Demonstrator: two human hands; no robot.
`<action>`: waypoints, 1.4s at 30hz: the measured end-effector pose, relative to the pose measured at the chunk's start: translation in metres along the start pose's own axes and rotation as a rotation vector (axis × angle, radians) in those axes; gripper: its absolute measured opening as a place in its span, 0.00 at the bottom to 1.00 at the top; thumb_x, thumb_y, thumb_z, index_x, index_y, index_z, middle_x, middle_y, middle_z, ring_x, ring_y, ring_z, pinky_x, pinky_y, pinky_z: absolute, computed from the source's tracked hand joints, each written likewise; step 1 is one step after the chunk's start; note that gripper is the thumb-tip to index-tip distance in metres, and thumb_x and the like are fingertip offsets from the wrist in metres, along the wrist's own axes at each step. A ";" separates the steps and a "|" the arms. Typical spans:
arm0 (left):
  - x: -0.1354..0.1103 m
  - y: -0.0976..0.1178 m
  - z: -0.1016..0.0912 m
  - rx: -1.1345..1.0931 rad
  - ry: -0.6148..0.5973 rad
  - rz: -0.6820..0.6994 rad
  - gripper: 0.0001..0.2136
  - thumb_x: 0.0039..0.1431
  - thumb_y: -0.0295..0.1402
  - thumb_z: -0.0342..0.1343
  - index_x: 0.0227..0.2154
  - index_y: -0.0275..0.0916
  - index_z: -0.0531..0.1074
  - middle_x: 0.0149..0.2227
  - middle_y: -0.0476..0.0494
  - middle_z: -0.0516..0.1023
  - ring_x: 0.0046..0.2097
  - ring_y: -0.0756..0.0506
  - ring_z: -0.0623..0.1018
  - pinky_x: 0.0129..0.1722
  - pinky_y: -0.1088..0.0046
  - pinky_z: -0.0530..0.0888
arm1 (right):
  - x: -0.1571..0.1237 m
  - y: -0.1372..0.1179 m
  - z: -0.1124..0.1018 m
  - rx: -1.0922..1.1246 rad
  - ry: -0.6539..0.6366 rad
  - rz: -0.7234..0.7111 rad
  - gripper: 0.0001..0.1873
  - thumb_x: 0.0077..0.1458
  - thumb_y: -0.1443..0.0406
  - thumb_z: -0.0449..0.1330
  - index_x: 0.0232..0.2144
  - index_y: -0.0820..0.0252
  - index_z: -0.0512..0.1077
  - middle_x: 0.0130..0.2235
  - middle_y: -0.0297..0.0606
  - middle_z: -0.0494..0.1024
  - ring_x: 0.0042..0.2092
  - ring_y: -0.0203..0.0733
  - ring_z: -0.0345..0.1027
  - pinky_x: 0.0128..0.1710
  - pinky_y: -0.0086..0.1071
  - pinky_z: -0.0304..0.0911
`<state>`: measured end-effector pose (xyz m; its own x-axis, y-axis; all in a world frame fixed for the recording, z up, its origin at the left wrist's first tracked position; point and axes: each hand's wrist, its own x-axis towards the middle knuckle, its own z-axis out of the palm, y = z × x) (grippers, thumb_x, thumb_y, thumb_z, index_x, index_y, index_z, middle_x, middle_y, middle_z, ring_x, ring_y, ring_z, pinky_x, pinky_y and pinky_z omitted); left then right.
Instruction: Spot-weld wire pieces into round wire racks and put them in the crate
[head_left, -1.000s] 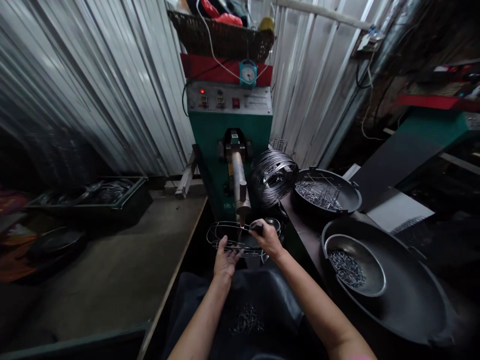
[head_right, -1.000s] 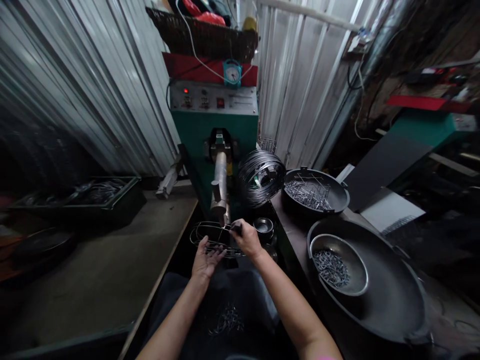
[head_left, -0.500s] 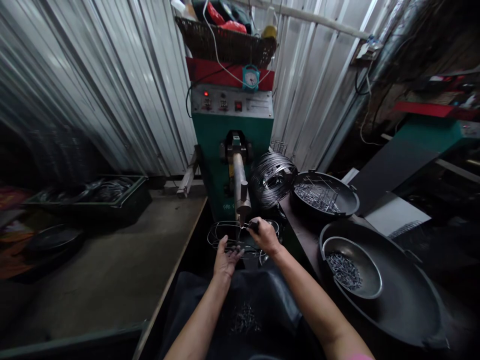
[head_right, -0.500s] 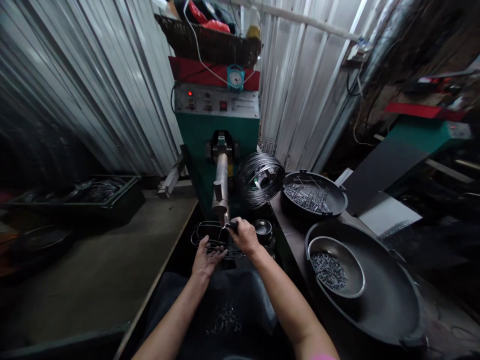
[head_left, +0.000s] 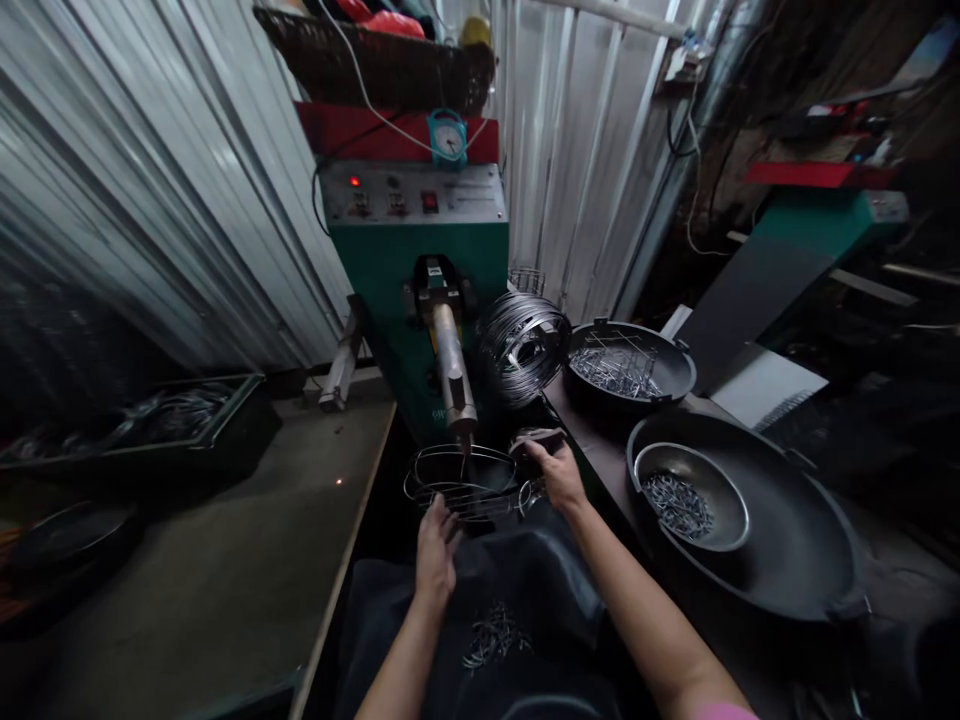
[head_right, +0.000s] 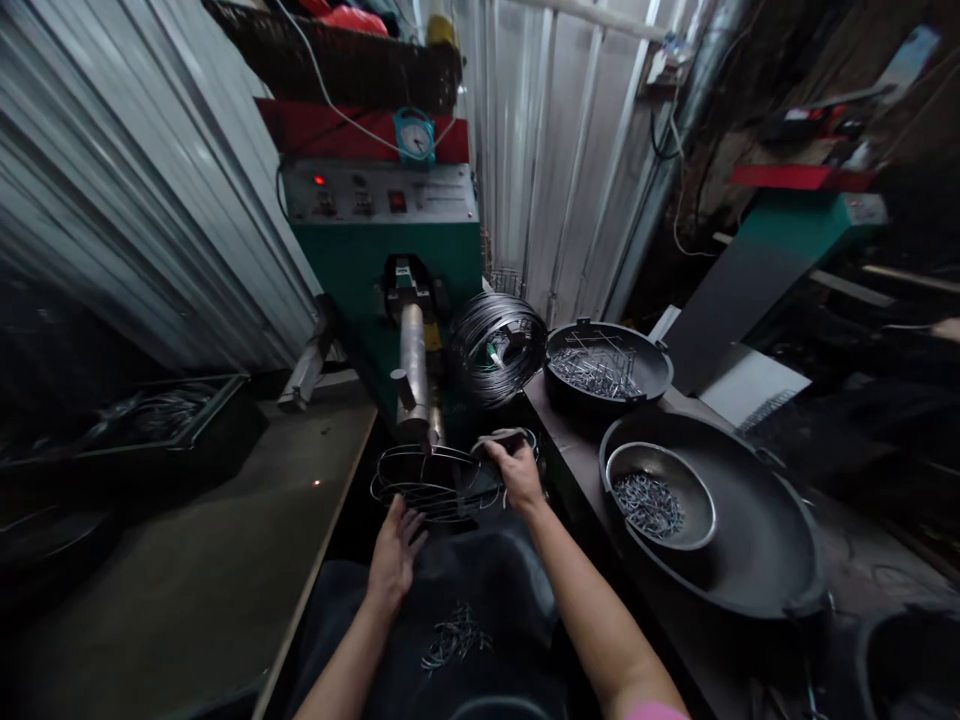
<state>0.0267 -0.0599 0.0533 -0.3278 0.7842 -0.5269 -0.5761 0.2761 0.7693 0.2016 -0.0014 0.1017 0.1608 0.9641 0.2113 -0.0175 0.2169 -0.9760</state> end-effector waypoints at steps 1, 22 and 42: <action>-0.004 -0.005 -0.001 0.096 0.046 0.159 0.21 0.45 0.42 0.61 0.42 0.41 0.64 0.45 0.40 0.67 0.52 0.41 0.69 0.52 0.58 0.65 | -0.005 0.007 -0.010 0.066 0.061 0.056 0.16 0.46 0.56 0.61 0.33 0.60 0.68 0.35 0.39 0.77 0.39 0.43 0.71 0.40 0.36 0.65; 0.019 -0.021 0.017 0.554 -0.017 0.658 0.23 0.33 0.26 0.67 0.36 0.42 0.67 0.37 0.46 0.69 0.52 0.40 0.67 0.57 0.57 0.56 | -0.024 0.051 -0.037 -0.098 -0.101 0.004 0.13 0.48 0.57 0.59 0.33 0.60 0.71 0.37 0.40 0.76 0.40 0.42 0.69 0.42 0.36 0.64; 0.036 -0.007 0.009 0.195 -0.093 0.543 0.29 0.33 0.24 0.67 0.43 0.40 0.66 0.26 0.56 0.66 0.30 0.52 0.70 0.38 0.78 0.66 | 0.007 -0.013 0.024 -0.728 -0.356 -0.302 0.05 0.48 0.65 0.60 0.31 0.58 0.70 0.32 0.38 0.74 0.35 0.42 0.67 0.35 0.33 0.60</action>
<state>0.0258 -0.0286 0.0324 -0.4653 0.8851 -0.0111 -0.1921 -0.0888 0.9773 0.1793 0.0063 0.1169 -0.2647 0.8978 0.3520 0.6321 0.4372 -0.6398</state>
